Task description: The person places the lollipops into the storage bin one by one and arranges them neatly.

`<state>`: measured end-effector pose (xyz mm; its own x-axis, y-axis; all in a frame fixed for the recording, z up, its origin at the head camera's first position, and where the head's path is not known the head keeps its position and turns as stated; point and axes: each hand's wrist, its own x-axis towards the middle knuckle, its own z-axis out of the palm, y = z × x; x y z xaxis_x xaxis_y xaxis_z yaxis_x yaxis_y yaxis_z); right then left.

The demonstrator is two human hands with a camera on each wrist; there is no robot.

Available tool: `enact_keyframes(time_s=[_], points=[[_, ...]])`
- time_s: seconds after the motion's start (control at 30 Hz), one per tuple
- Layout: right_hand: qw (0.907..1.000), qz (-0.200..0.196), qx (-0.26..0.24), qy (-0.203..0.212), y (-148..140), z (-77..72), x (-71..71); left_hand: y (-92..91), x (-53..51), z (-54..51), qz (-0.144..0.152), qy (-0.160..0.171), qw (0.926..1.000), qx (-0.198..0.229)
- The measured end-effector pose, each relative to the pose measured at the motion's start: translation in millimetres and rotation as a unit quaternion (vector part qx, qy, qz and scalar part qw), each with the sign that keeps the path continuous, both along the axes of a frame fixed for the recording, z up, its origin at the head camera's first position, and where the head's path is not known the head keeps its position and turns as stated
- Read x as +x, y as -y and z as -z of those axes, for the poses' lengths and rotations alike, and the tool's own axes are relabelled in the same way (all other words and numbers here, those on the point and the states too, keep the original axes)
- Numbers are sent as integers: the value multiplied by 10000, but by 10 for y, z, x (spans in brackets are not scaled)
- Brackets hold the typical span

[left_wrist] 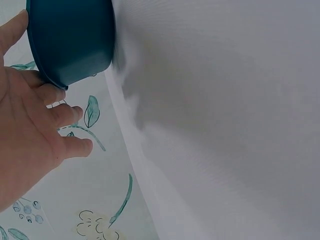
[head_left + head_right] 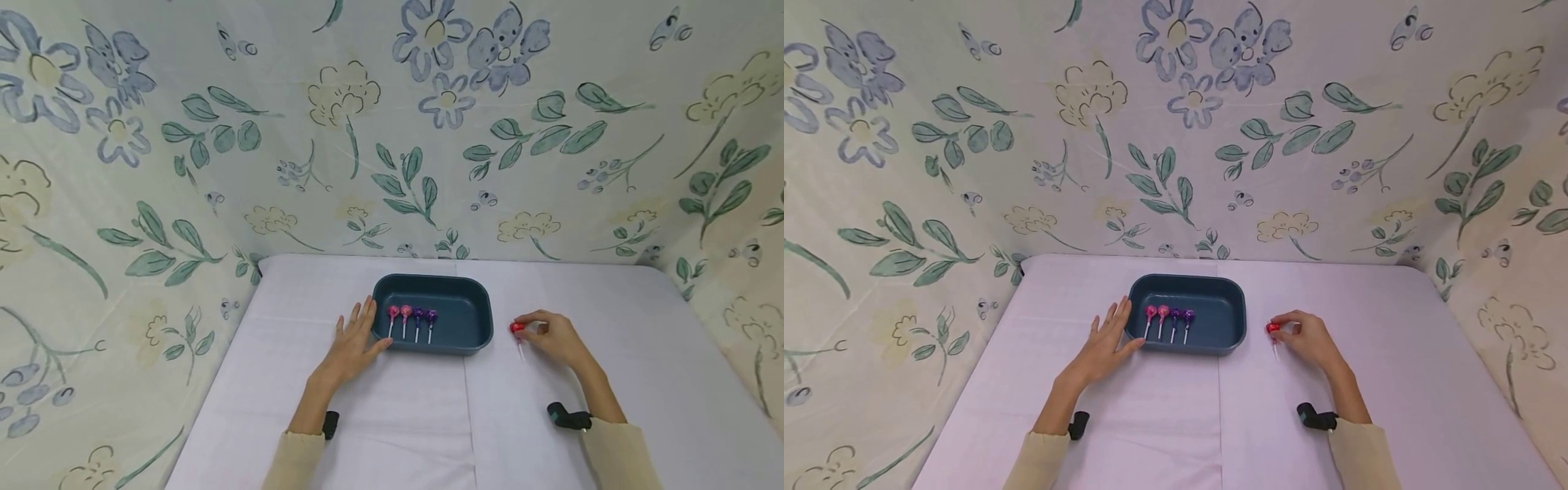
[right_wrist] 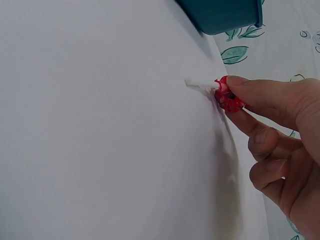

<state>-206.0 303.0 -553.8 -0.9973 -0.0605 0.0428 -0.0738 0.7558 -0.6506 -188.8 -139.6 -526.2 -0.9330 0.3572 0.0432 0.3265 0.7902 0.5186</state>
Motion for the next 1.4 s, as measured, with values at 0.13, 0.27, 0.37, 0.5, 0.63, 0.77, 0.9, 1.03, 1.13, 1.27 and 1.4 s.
enact_keyframes(time_s=[0.13,0.27,0.37,0.5,0.63,0.77,0.9,1.03,1.13,1.27,1.4], points=[[9998,184,22,-56,6,-39,-16,-6,1,24,6,9,10000,-2],[9982,458,-49,-391,52,-168,-56,-9,3,18,28,13,10000,-28],[9947,633,-377,-711,173,-296,-114,-4,1,7,28,7,10000,-71],[9897,506,-892,-995,478,-465,-194,9,-2,-1,0,-7,10000,-64],[9906,157,-944,-980,821,-551,-246,6,-14,20,34,7,10000,-50],[9956,-240,-254,-871,1116,-518,-290,0,-17,24,31,30,10000,-81],[9940,-497,506,-835,1338,-473,-333,-1,-9,6,13,12,10000,-71],[9918,-633,841,-726,1470,-446,-374,-8,-3,-6,29,-27,10000,-13],[9909,-691,985,-608,1516,-414,-394,-12,3,-12,43,-5,10000,2],[9897,-747,1098,-540,1531,-362,-404,-12,8,-8,36,15,10000,5],[9886,-798,1135,-592,1534,-343,-409,-10,6,-1,19,-26,10000,-18]])
